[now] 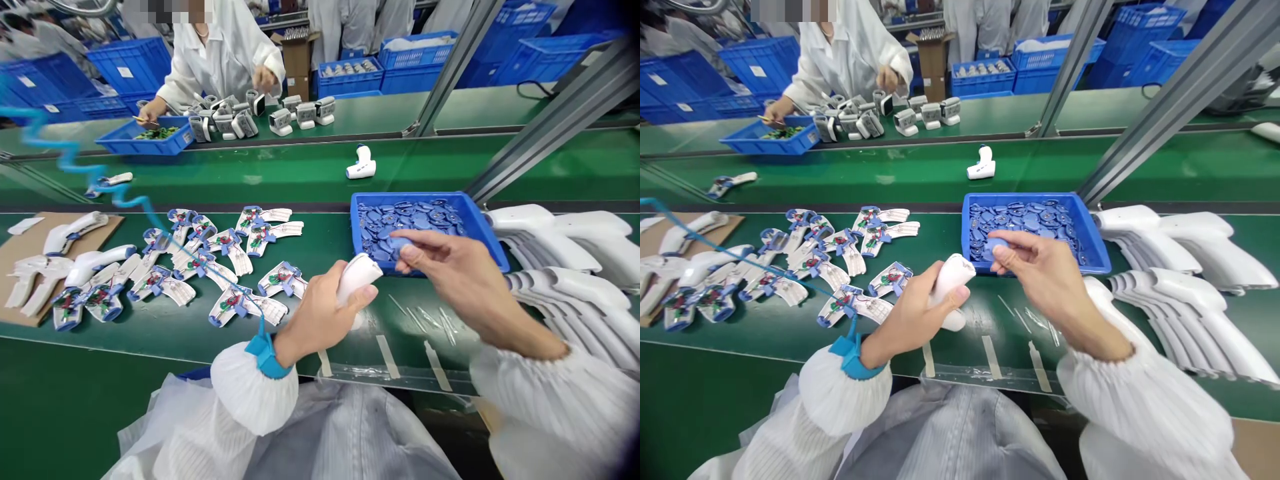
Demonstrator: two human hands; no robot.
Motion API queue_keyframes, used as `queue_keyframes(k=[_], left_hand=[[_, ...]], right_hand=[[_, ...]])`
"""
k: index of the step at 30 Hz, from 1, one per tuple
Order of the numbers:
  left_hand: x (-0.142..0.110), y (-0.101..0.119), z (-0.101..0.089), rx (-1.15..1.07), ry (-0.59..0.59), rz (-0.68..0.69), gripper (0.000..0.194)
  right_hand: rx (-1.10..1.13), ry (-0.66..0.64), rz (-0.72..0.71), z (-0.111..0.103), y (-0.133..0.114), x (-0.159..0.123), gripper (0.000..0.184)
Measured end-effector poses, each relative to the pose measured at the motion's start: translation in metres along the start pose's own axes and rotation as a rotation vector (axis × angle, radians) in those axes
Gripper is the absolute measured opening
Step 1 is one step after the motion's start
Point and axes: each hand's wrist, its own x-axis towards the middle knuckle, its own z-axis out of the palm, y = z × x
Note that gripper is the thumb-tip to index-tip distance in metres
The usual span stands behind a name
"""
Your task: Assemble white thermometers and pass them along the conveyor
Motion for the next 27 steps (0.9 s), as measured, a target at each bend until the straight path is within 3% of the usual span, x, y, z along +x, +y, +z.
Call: queue_keyframes(k=[5,10,15,18,22,25,27], left_hand=[[0.005,0.01,0.012,0.005,-0.05,0.033,0.028],[0.003,0.015,0.011,0.288,-0.093,0.082,0.028],[0.001,0.015,0.018,0.41,-0.146,0.208,0.039],[0.001,0.009,0.027,0.507,-0.105,0.242,0.043],[-0.004,-0.002,0.043,0.505,0.013,0.382,0.04],[-0.007,-0.012,0.06,0.389,0.329,0.313,0.036],[-0.003,-0.018,0.072,0.381,0.499,0.217,0.045]], right_hand=[[0.091,0.069,-0.071,0.02,-0.005,-0.038,0.038],[-0.02,0.151,-0.175,0.019,0.004,-0.046,0.036],[-0.178,0.016,-0.271,0.015,0.007,-0.053,0.037],[-0.243,0.044,-0.267,0.015,0.015,-0.061,0.036],[-0.181,0.047,-0.082,0.008,0.032,-0.081,0.037],[-0.159,-0.044,-0.015,0.007,0.038,-0.098,0.034],[-0.206,-0.113,-0.061,0.014,0.037,-0.108,0.031]])
